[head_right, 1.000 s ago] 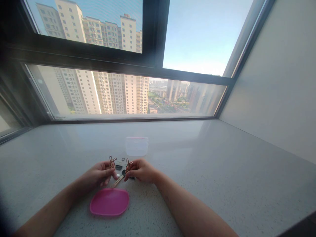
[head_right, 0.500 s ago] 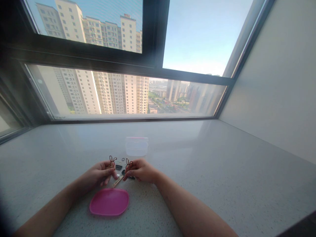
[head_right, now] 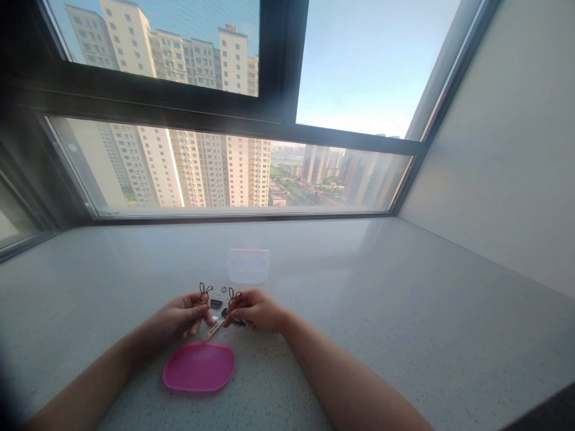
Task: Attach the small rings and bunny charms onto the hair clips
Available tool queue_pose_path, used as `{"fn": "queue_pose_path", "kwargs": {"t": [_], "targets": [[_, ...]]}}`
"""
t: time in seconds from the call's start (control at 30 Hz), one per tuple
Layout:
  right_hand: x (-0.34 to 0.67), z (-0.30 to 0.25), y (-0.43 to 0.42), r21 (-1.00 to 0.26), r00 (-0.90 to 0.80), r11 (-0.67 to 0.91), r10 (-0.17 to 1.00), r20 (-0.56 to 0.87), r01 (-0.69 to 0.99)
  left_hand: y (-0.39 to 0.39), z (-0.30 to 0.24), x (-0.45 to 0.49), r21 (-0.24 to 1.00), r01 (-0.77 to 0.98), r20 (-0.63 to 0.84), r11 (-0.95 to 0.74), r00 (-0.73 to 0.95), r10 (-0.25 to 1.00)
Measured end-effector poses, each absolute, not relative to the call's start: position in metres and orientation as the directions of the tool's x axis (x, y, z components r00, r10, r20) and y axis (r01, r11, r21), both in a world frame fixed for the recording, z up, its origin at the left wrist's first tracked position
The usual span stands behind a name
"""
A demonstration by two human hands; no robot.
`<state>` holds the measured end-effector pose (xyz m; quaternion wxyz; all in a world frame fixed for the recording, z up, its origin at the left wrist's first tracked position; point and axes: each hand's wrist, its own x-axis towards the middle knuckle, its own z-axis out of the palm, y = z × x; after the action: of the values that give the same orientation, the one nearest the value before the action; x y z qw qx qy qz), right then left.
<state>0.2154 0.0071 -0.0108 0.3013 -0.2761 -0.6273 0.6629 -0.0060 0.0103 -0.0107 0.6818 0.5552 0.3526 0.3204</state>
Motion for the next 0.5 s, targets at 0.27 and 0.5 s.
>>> {"fn": "queue_pose_path", "kwargs": {"t": [0.27, 0.5], "targets": [[0.2154, -0.0117, 0.0078, -0.999, -0.662, -0.023, 0.750, 0.006, -0.035, 0.0102, -0.0104, -0.0051, 0.981, -0.057, -0.125, 0.183, 0.534, 0.836], [0.2166, -0.0149, 0.0094, -0.999, -0.669, -0.016, 0.743, 0.017, -0.043, 0.0090, -0.0079, -0.0049, 0.980, -0.054, -0.133, 0.193, 0.545, 0.828]]}}
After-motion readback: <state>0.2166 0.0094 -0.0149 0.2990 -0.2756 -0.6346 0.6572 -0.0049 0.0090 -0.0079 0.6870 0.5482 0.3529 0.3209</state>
